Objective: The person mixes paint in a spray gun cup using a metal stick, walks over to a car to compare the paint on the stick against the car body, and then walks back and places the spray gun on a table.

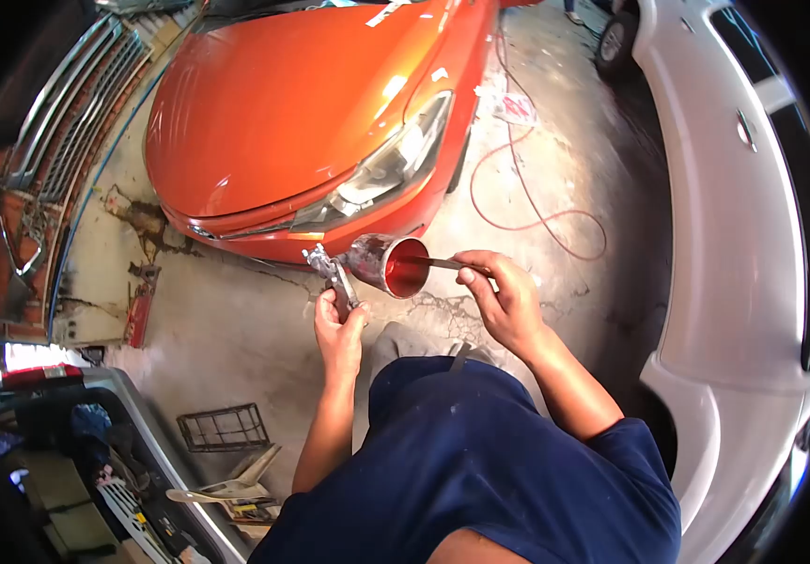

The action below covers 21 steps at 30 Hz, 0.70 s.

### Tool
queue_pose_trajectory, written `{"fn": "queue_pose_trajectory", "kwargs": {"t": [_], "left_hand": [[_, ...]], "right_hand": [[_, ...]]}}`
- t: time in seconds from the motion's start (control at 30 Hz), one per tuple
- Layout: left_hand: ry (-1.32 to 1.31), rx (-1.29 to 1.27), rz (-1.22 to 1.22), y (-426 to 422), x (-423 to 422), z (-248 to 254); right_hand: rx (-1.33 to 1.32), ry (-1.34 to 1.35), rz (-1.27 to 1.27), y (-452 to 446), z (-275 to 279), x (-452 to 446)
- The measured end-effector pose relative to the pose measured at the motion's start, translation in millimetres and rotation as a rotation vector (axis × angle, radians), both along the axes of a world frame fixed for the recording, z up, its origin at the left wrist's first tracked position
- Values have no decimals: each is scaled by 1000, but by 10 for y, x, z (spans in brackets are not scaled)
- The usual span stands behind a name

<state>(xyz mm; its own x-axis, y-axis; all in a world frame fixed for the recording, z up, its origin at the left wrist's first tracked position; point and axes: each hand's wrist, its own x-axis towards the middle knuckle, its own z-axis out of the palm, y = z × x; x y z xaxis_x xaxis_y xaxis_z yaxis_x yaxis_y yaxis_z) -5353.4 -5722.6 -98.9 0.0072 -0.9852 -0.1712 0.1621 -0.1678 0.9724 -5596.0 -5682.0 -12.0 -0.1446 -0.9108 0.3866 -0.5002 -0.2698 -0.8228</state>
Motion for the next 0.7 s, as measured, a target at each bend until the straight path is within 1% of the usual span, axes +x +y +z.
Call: {"fn": "queue_pose_trajectory", "kwargs": {"t": [0.03,0.07,0.17,0.2,0.23,0.3,0.33,0.37,0.43,0.47,0.57,0.6,0.7], "left_hand": [[-18,13,20,-165,-69,-2],[-20,7,45,-337,-131,-62],[-54,-12,121,-832,-281,-324],[-36,-35,173,-1042,-346,-489],[2,-30,209,-1249,-402,-662],[-176,-139,253,-1667,-379,-1316],[-299,-93,271,-1832,-337,-1599],[-254,-23,248,-2026,-383,-1589],[-191,140,181,-2197,-339,-1507],[-251,89,200,-2329,-297,-1695],[-79,130,210,-2582,-274,-1592],[-60,123,201,-2672,-271,-1614],[-41,221,247,-2854,-266,-1651]], "right_hand": [[28,-42,-9,-241,-38,-56],[2,-75,1,-491,-144,-112],[129,-220,25,-1205,-520,-214],[204,-309,18,-1472,-744,-221],[289,-455,15,-1770,-1048,-221],[472,-746,-5,-2275,-1652,-185],[584,-842,-46,-2484,-1843,-151],[680,-852,-31,-2718,-1954,-160],[706,-884,37,-3043,-2088,-161],[715,-872,32,-3251,-2145,-183],[708,-844,31,-3696,-2136,-269],[707,-843,50,-3862,-2125,-315],[702,-819,106,-4216,-2044,-403]]}}
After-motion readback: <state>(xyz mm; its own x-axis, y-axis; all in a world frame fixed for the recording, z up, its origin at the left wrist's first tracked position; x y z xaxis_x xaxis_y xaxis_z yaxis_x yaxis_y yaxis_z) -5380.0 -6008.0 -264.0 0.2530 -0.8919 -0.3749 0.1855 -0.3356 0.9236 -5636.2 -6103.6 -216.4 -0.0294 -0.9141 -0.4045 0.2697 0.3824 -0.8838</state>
